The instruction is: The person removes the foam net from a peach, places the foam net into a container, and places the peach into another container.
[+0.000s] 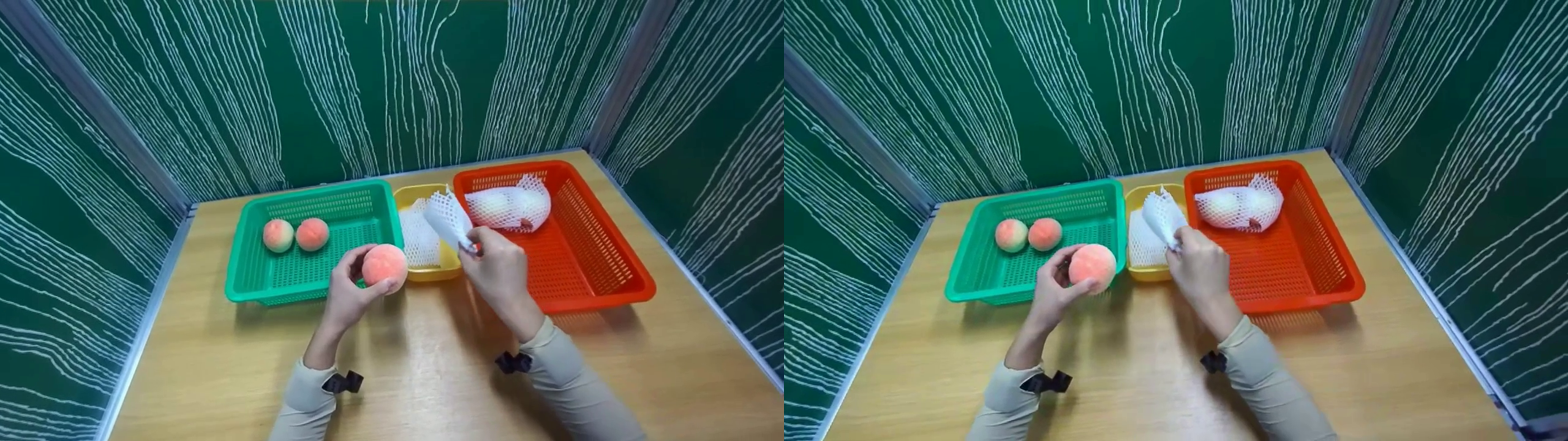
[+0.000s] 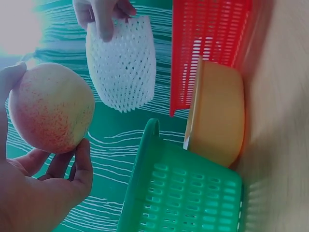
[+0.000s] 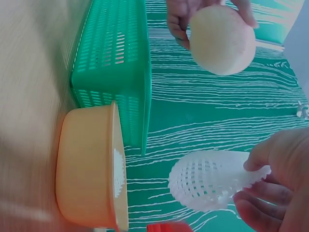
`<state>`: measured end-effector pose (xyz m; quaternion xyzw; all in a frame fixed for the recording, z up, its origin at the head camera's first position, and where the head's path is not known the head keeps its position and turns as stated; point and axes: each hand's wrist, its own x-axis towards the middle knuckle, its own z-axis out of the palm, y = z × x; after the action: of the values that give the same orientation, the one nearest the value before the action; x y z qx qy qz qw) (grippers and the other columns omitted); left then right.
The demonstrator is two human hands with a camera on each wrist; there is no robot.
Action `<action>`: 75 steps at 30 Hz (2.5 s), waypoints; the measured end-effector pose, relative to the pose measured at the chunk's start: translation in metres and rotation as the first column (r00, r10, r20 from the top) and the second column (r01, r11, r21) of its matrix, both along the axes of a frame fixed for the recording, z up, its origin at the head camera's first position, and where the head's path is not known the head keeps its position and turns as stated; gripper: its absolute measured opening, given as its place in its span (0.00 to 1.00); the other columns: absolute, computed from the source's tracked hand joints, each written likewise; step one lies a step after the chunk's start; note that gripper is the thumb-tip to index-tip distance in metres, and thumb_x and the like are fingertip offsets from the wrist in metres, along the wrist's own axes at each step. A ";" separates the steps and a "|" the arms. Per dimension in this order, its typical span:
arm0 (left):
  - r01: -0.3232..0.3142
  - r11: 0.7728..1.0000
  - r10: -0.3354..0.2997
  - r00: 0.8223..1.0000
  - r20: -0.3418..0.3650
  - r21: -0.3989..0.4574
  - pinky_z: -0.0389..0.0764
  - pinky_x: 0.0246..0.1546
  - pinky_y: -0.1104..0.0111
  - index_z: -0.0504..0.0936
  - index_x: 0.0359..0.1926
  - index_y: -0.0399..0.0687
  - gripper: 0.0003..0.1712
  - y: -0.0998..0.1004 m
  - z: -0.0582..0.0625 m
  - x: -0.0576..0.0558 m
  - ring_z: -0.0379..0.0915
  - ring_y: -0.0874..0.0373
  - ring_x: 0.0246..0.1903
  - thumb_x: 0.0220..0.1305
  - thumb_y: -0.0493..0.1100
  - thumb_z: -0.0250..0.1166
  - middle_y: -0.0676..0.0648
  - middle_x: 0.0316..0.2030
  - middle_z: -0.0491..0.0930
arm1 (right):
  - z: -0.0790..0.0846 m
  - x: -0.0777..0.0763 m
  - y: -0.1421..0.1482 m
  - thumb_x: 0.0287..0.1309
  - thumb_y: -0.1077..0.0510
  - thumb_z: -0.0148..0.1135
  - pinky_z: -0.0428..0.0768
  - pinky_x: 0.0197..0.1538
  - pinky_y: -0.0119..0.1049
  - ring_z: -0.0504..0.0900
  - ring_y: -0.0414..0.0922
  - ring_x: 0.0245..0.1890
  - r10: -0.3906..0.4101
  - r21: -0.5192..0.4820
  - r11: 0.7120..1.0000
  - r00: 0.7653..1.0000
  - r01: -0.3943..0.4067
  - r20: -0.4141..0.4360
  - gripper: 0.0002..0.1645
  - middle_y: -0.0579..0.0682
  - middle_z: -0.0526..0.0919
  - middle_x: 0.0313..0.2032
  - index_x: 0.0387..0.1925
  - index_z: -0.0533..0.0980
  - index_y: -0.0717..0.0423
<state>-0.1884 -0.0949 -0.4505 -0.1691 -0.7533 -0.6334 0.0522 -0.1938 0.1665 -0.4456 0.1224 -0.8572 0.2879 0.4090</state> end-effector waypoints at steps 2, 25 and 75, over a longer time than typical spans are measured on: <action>0.000 1.000 0.000 1.000 -0.004 0.026 0.77 0.50 0.54 0.72 0.60 0.37 0.37 -0.001 -0.007 -0.003 0.72 0.48 0.48 0.49 0.40 0.76 0.42 0.53 0.76 | -0.001 -0.002 -0.006 0.44 0.67 0.71 0.81 0.26 0.45 0.80 0.52 0.21 -0.016 0.022 1.000 1.000 0.017 -0.026 0.10 0.55 0.81 0.24 0.29 0.77 0.62; -0.021 1.000 0.022 1.000 -0.014 0.007 0.78 0.49 0.59 0.73 0.59 0.43 0.36 -0.012 -0.004 -0.009 0.73 0.51 0.49 0.50 0.46 0.77 0.45 0.52 0.76 | -0.041 -0.046 -0.055 0.41 0.67 0.72 0.78 0.28 0.52 0.76 0.58 0.26 -0.095 0.069 0.993 0.993 0.100 -0.063 0.12 0.60 0.79 0.26 0.27 0.75 0.63; 0.073 0.996 -0.072 0.997 0.022 -0.049 0.78 0.48 0.60 0.75 0.60 0.45 0.39 0.000 -0.014 -0.015 0.74 0.53 0.48 0.47 0.46 0.79 0.48 0.52 0.77 | -0.084 -0.072 -0.053 0.66 0.37 0.47 0.75 0.48 0.56 0.74 0.61 0.49 -0.052 0.419 0.855 0.753 -0.305 0.655 0.30 0.59 0.78 0.52 0.55 0.79 0.51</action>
<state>-0.2037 -0.0952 -0.4647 -0.1912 -0.7626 -0.6177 0.0170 -0.2661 0.1134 -0.5296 0.1776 -0.9780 0.1072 0.0210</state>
